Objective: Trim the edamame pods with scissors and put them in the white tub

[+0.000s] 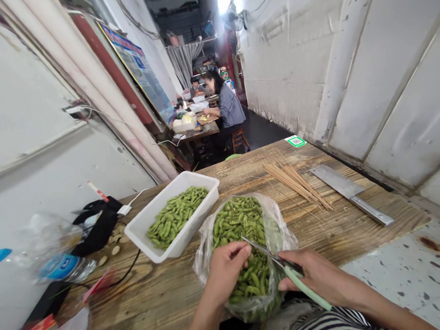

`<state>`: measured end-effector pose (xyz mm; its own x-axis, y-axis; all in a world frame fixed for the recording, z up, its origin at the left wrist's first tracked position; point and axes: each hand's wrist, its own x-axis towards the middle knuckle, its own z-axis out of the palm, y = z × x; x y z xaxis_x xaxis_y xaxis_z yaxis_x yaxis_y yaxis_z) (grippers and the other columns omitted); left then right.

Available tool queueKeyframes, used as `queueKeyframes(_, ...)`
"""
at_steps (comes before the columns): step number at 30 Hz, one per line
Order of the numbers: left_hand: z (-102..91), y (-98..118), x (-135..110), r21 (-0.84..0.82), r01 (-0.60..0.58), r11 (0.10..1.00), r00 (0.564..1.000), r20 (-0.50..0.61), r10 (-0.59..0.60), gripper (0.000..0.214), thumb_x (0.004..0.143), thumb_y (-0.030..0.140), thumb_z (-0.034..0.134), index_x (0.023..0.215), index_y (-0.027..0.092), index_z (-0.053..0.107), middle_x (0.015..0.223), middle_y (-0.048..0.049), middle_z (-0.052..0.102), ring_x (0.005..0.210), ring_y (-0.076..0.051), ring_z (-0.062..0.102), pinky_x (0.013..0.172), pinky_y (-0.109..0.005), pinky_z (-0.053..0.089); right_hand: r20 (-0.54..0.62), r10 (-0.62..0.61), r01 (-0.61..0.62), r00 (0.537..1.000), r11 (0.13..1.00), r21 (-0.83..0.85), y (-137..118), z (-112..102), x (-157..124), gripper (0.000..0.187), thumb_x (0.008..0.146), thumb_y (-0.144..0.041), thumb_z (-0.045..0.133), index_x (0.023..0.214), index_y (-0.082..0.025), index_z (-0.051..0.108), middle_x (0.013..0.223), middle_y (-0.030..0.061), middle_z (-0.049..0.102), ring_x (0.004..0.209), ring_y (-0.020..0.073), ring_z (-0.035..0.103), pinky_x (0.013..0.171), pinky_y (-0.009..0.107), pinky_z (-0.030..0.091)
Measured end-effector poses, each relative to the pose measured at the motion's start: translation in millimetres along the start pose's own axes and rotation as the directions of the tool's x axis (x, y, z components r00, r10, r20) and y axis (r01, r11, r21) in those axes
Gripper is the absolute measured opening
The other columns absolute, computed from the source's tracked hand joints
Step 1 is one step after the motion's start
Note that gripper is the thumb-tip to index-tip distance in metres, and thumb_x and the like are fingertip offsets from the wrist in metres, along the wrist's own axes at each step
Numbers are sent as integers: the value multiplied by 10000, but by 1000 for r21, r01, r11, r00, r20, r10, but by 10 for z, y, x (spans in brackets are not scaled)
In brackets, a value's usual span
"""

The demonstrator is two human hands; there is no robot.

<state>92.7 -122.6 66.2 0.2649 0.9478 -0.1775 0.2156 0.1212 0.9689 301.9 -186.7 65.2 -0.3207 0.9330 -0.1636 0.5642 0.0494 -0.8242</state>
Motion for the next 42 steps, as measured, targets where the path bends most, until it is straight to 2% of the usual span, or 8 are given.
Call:
queueKeyframes(10, 26, 41, 4, -605, 123, 787, 983, -35, -181, 334, 544, 263, 841, 778, 149, 632, 690, 17, 627, 675, -123, 654, 627, -209, 513, 22, -64, 62, 998, 992, 106, 18, -8, -3, 359, 830, -488, 576, 938, -147, 609, 786, 0, 610, 681, 153, 526, 611, 198, 406)
queueKeyframes(17, 128, -24, 11, -633, 2, 774, 974, -174, -144, 276, 572, 237, 826, 745, 130, 640, 636, 18, 631, 601, -75, 590, 555, -164, 460, 73, -108, 97, 991, 985, 145, -47, -25, -41, 364, 849, -481, 546, 999, -151, 579, 797, 3, 581, 688, 148, 499, 621, 200, 404)
queueKeyframes(26, 214, -57, -16, -666, 9, 746, 970, -175, -168, 274, 543, 233, 840, 692, 129, 635, 651, -4, 679, 644, -86, 625, 621, -172, 500, 87, -106, 85, 991, 971, 225, -65, -15, -26, 453, 848, -543, 529, 1035, -134, 576, 654, -42, 448, 576, 107, 389, 511, 184, 323)
queueKeyframes(35, 155, -64, 9, -583, -30, 812, 957, -251, -145, 297, 525, 261, 831, 704, 128, 634, 658, -13, 673, 648, -118, 634, 639, -225, 515, 19, -53, 45, 998, 954, 295, -6, 67, 29, 470, 791, -598, 576, 823, -130, 607, 536, -60, 404, 496, 93, 357, 458, 195, 268)
queueKeyframes(37, -94, -46, 73, -416, -146, 898, 898, -437, -57, 299, 572, 310, 797, 762, 136, 646, 681, -17, 673, 648, -128, 628, 657, -254, 515, 4, -48, 45, 999, 954, 297, 36, 64, 36, 453, 798, -578, 583, 877, -133, 603, 529, -66, 411, 483, 89, 360, 452, 194, 267)
queueKeyframes(38, -270, -30, 116, -271, -203, 941, 831, -556, 19, 303, 614, 337, 766, 816, 142, 652, 710, -20, 677, 659, -133, 626, 679, -271, 515, -8, -44, 45, 999, 956, 290, 63, 58, 37, 433, 806, -560, 588, 901, -137, 598, 532, -67, 417, 481, 88, 364, 451, 193, 270)
queueKeyframes(40, -672, 12, 206, 116, -226, 967, 610, -757, 233, 329, 693, 372, 696, 935, 153, 653, 811, -39, 683, 722, -161, 631, 724, -315, 514, -30, -35, 42, 999, 961, 274, 118, 44, 37, 382, 823, -522, 592, 903, -148, 586, 544, -67, 426, 481, 85, 371, 452, 191, 277)
queueKeyframes(42, -1016, 53, 269, 480, -96, 872, 507, -730, 458, 358, 773, 364, 597, 1045, 133, 631, 951, -93, 687, 831, -212, 637, 806, -387, 497, -42, -34, 44, 999, 966, 257, 160, 31, 39, 341, 834, -494, 591, 863, -155, 579, 557, -64, 425, 485, 84, 377, 453, 191, 279)
